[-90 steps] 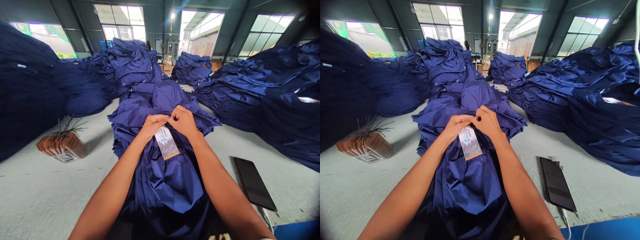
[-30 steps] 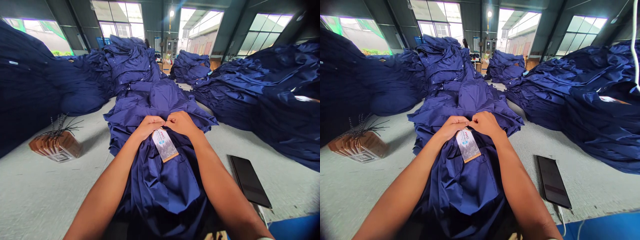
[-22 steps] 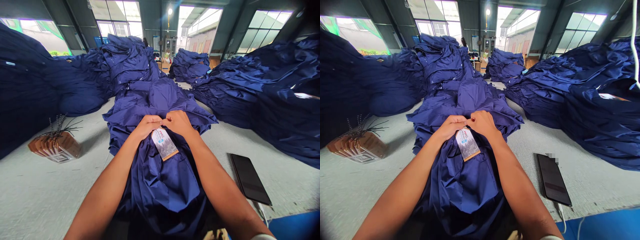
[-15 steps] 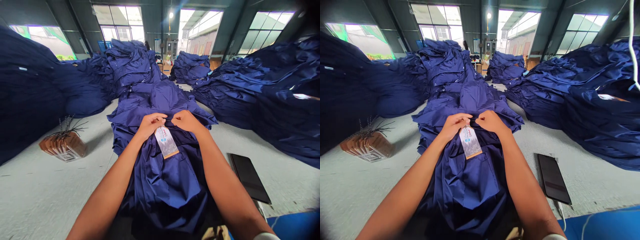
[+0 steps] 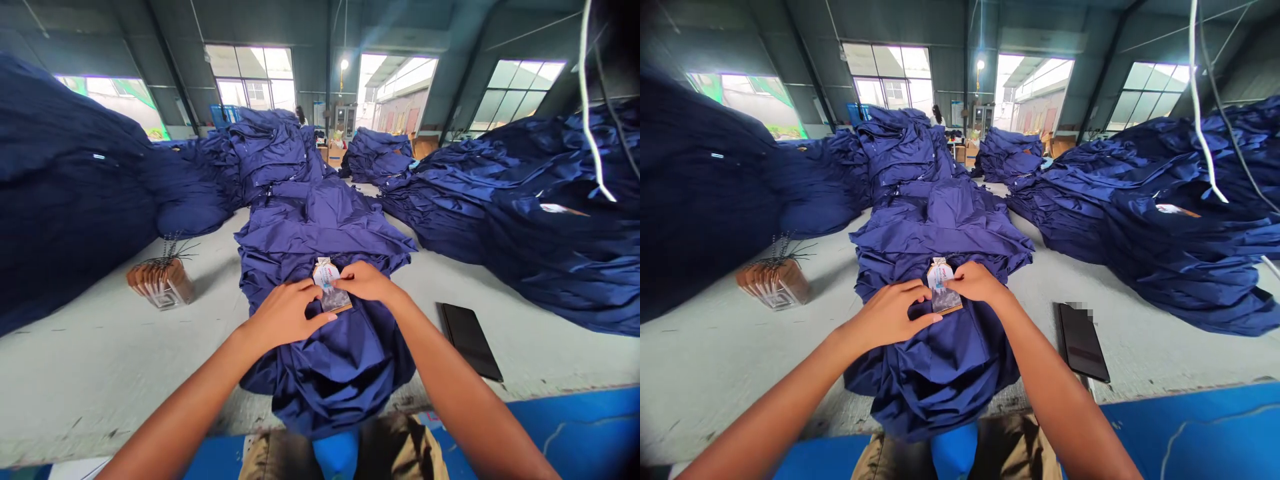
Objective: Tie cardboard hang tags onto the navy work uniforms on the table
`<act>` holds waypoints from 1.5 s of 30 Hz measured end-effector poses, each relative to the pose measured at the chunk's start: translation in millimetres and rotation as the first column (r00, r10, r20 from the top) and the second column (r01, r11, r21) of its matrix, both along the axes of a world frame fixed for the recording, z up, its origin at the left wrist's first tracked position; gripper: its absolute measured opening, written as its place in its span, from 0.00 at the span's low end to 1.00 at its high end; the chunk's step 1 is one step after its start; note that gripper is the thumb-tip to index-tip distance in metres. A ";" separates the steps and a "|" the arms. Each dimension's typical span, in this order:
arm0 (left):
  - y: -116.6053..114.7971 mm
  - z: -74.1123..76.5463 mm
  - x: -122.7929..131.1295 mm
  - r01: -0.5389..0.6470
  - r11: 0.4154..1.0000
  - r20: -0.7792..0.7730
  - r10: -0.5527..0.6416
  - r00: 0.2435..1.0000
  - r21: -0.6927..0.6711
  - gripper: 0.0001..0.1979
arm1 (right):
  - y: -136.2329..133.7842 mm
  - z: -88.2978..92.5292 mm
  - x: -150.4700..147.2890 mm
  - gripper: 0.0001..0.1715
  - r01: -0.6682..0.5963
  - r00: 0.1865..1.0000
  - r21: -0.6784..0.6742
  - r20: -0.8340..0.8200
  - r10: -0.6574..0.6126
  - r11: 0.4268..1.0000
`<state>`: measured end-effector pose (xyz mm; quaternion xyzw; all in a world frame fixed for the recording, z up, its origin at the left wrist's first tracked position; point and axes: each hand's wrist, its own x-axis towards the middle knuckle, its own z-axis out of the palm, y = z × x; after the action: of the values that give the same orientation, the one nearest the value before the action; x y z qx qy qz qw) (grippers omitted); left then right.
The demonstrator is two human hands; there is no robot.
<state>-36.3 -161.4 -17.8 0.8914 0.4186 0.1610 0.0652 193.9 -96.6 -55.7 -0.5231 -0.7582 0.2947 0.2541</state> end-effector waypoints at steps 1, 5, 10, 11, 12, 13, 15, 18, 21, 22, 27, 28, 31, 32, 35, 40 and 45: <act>-5.1 -0.2 -0.2 -0.051 0.998 -0.021 0.052 0.998 0.023 0.21 | -6.0 -1.9 -2.0 0.20 -0.024 0.999 -0.026 -0.039 0.023 0.999; -21.9 10.7 -6.1 -0.114 0.993 -0.098 0.112 0.989 -0.019 0.18 | -26.6 -2.2 1.2 0.15 -0.052 0.979 -0.142 -0.204 0.022 0.989; -38.2 30.0 -13.8 -0.139 0.980 -0.102 0.125 0.987 -0.143 0.21 | -44.3 5.1 12.9 0.19 -0.084 0.969 -0.129 -0.242 0.051 0.988; -39.6 31.9 -14.8 -0.159 0.973 -0.112 0.142 0.984 -0.168 0.22 | -47.1 6.3 14.7 0.20 -0.090 0.971 -0.123 -0.232 0.059 0.988; -40.4 33.2 -15.9 -0.185 0.963 -0.134 0.161 0.978 -0.194 0.22 | -50.0 7.4 16.4 0.22 -0.090 0.975 -0.120 -0.215 0.062 0.989; -40.9 34.2 -17.2 -0.206 0.953 -0.166 0.172 0.971 -0.220 0.22 | -53.1 8.4 18.5 0.24 -0.083 0.980 -0.117 -0.190 0.060 0.990; -42.2 36.3 -20.4 -0.179 0.943 -0.230 0.116 0.966 -0.281 0.18 | -60.6 10.5 24.1 0.27 -0.067 0.992 -0.112 -0.117 0.054 0.991; -47.6 43.2 -24.8 0.013 0.936 -0.233 -0.101 0.967 -0.351 0.13 | -76.0 16.1 36.8 0.29 -0.132 0.991 -0.093 -0.003 0.132 0.987; -55.9 54.7 -27.9 0.110 0.925 -0.205 -0.195 0.959 -0.364 0.13 | -95.7 26.8 50.9 0.28 -0.288 0.952 -0.071 0.091 0.293 0.955; -58.3 58.2 -28.8 0.116 0.923 -0.202 -0.201 0.959 -0.366 0.13 | -102.4 31.3 54.8 0.26 -0.322 0.937 -0.053 0.125 0.326 0.945; -59.5 57.7 -34.3 0.125 0.959 -0.181 -0.175 0.968 -0.255 0.19 | -125.3 45.5 64.5 0.21 -0.270 0.922 0.162 0.326 0.207 0.949; -57.4 53.1 -35.3 0.117 0.975 -0.155 -0.147 0.977 -0.190 0.20 | -125.8 43.6 65.5 0.22 -0.230 0.928 0.245 0.346 0.137 0.942; -47.6 33.1 -38.0 0.031 0.998 -0.026 -0.030 0.999 0.055 0.23 | -118.9 25.2 70.3 0.32 -0.072 0.946 0.439 0.316 -0.079 0.896; -43.5 25.4 -39.1 -0.017 0.991 0.026 0.013 1.000 0.135 0.24 | -114.8 16.1 73.2 0.37 -0.010 0.949 0.454 0.286 -0.135 0.891; -31.5 2.4 -45.3 -0.197 0.945 0.217 0.141 0.966 0.261 0.25 | -102.9 -12.7 85.0 0.43 0.152 0.970 0.349 0.129 -0.208 0.925; -15.0 -24.5 -61.7 -0.293 0.956 0.521 0.263 0.812 -0.026 0.26 | -93.2 -43.7 100.2 0.21 0.045 0.969 0.169 -0.248 -0.002 0.985; 0.1 -22.3 -71.2 -0.001 0.996 0.476 0.044 0.878 -0.090 0.13 | -81.0 -37.7 100.8 0.05 -0.080 0.947 0.172 -0.294 0.129 0.982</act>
<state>-107.4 -161.2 -40.1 0.8157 0.4065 0.3580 0.2032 294.8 -177.6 -93.5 -0.4087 -0.7577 0.3237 0.3925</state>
